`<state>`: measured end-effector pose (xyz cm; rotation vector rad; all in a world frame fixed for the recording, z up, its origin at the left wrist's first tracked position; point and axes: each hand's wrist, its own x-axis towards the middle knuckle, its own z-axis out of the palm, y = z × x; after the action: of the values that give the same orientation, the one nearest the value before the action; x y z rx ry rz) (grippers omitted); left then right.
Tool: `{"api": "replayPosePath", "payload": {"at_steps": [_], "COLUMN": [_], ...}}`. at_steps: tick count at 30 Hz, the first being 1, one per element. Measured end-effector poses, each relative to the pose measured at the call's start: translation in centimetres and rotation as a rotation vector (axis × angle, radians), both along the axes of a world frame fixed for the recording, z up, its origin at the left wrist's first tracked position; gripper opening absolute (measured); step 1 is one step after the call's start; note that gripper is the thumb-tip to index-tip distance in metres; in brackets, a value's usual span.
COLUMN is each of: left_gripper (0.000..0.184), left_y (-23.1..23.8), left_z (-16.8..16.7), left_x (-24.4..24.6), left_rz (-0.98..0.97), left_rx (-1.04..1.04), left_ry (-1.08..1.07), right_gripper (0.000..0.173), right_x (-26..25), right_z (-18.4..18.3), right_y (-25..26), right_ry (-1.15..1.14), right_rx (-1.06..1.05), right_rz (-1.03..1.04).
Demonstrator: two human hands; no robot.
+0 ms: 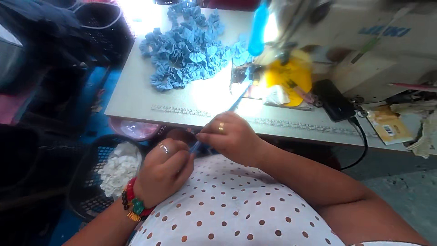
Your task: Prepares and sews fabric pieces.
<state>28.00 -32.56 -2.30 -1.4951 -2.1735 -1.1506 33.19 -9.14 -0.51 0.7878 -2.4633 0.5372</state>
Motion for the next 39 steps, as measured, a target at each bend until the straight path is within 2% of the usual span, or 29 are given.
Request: {"api": "replayPosePath", "payload": {"at_steps": [3, 6, 8, 10, 12, 13, 16, 22, 27, 29, 31, 33, 36, 39], "left_gripper": [0.02, 0.021, 0.025, 0.039, 0.051, 0.051, 0.036, 0.03, 0.023, 0.028, 0.047, 0.058, 0.05, 0.026], "left_y": [0.4, 1.2, 1.9, 2.4, 2.6, 2.5, 2.4, 2.5, 2.7, 2.7, 2.7, 2.5, 2.8, 3.2], "left_z": [0.6, 1.3, 1.3, 0.6, -0.8, -1.6, -3.5, -5.0, -4.5, -4.2, -4.1, -3.9, -3.6, -4.5], "left_x": [0.2, 0.1, -0.1, -0.5, -1.2, -1.5, -2.4, -3.4, -2.9, -2.7, -2.6, -2.5, -2.1, -2.0], "left_rz": [-0.099, -0.319, -0.474, -0.555, -0.541, -0.512, -0.464, -0.507, -0.344, -0.286, -0.241, -0.195, -0.113, -0.036], "left_rx": [-0.001, -0.044, -0.117, -0.216, -0.322, -0.377, -0.458, -0.3, -0.194, -0.176, -0.209, -0.293, -0.454, -0.521], "left_ry": [-0.014, -0.08, -0.218, -0.436, -0.645, -0.712, -0.767, -0.808, -0.932, -0.965, -0.95, -0.809, -0.551, -0.382], "right_gripper": [0.019, 0.021, 0.021, 0.021, 0.022, 0.022, 0.021, 0.02, 0.019, 0.02, 0.02, 0.021, 0.023, 0.026], "right_x": [2.0, 4.3, 6.0, 7.7, 8.9, 9.3, 9.3, 5.9, 2.9, 1.5, 0.3, -0.8, -2.5, -3.4], "right_z": [1.3, 1.5, 1.4, 0.9, 0.0, -0.7, -2.8, -4.6, -5.1, -5.3, -5.5, -5.4, -5.5, -5.8], "right_y": [0.4, 1.2, 2.1, 3.2, 4.4, 5.0, 6.4, 9.4, 11.6, 12.6, 13.5, 14.3, 15.0, 15.4], "right_ry": [0.079, 0.04, -0.036, -0.127, -0.198, -0.217, -0.238, -0.139, -0.071, -0.046, -0.04, -0.07, -0.124, -0.143], "right_rx": [0.195, 0.191, 0.159, 0.116, 0.09, 0.089, 0.116, 0.119, 0.14, 0.156, 0.189, 0.211, 0.199, 0.205], "right_rz": [-0.005, -0.043, -0.058, -0.061, -0.063, -0.068, -0.08, -0.151, -0.219, -0.248, -0.276, -0.318, -0.429, -0.512]}}
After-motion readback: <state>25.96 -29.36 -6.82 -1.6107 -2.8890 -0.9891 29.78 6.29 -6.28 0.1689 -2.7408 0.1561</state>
